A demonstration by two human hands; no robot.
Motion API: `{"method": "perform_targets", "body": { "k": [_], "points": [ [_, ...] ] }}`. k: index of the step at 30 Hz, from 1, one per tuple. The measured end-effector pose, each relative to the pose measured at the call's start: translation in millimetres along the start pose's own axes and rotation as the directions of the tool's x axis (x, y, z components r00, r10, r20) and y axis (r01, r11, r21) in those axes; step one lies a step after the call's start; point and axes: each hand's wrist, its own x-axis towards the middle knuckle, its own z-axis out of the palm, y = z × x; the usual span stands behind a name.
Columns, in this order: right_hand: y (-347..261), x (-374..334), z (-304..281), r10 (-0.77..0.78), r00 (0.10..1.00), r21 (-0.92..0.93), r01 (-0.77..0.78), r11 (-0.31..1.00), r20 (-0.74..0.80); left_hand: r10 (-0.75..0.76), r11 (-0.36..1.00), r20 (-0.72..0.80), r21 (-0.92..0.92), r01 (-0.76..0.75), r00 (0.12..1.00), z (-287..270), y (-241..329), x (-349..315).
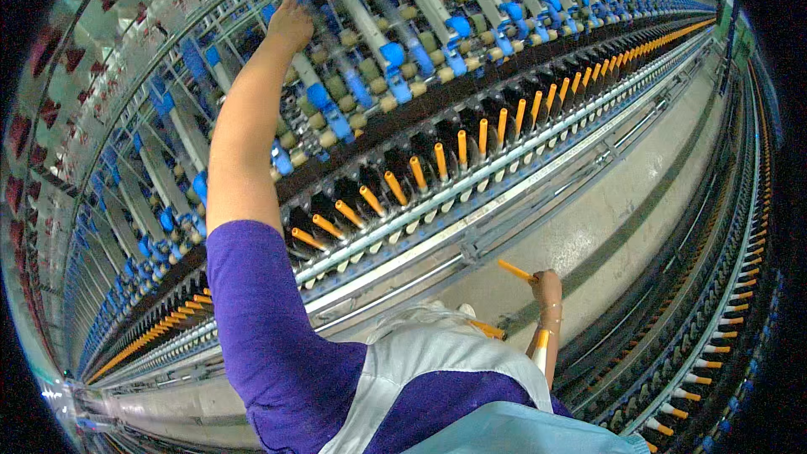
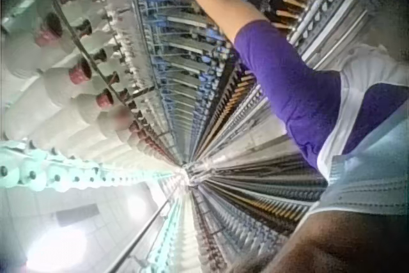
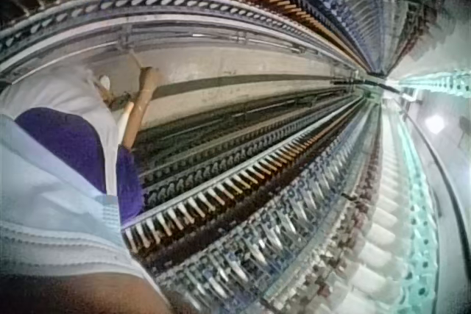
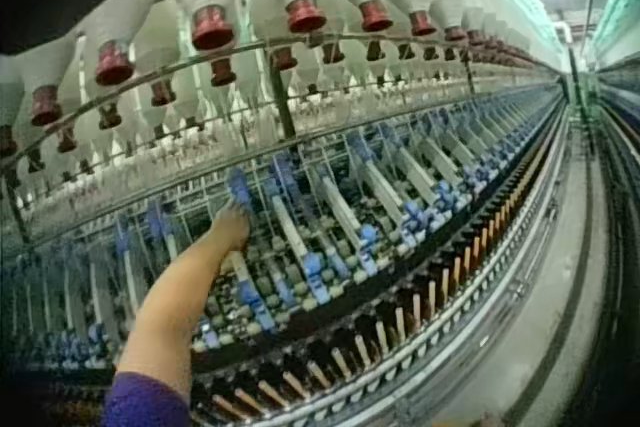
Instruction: The person threads white yarn through guides on a circular textile machine, then repeatedly removes and replaces yellow spools along the machine's ring. The person handles spools one at a time, aligning and seating them into the machine's holders.
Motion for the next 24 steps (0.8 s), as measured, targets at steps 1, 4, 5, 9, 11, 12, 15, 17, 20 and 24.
{"method": "perform_targets", "body": {
  "k": [1,4,5,9,11,12,15,17,20,24],
  "points": [
    [0,0,-5,0.049,0.998,0.033,-0.048,0.998,-0.032,0.053,0.998,0.222,0.017,-0.059,0.974,-3,1,19],
    [3,-6,-20,0.197,0.963,0.529,-0.071,0.846,-0.186,-0.042,0.999,0.24,-0.024,0.049,0.97,5,3,50],
    [5,-10,-26,0.32,0.942,0.73,-0.148,0.667,-0.101,-0.092,0.983,0.245,-0.132,0.128,0.965,12,0,58],
    [4,-7,-53,0.262,0.915,0.633,-0.011,0.774,-0.305,-0.081,0.828,0.262,-0.519,0.211,0.962,50,-13,83],
    [-4,4,-65,0.242,0.916,0.59,-0.009,0.807,-0.318,0.069,0.934,0.201,-0.357,0.007,0.977,64,-22,98],
    [-8,10,-69,0.228,0.916,0.563,-0.003,0.827,-0.33,0.088,0.99,0.225,-0.129,-0.06,0.97,69,-25,103],
    [-26,32,-71,0.202,0.905,0.598,0.068,0.799,-0.373,0.08,0.993,0.246,-0.103,-0.056,0.966,64,-24,104],
    [-32,45,-67,0.129,0.904,0.606,0.164,0.778,-0.409,-0.04,0.98,-0.004,-0.194,0.038,0.999,52,-13,81],
    [-34,64,-66,0.183,0.899,0.698,0.168,0.696,-0.398,-0.342,0.763,-0.342,-0.645,0.046,0.875,26,18,11],
    [-40,86,-73,0.3,0.879,0.885,0.236,0.4,-0.37,-0.141,-0.932,0.281,-0.361,-0.032,0.949,-6,59,-81]
  ]
}}
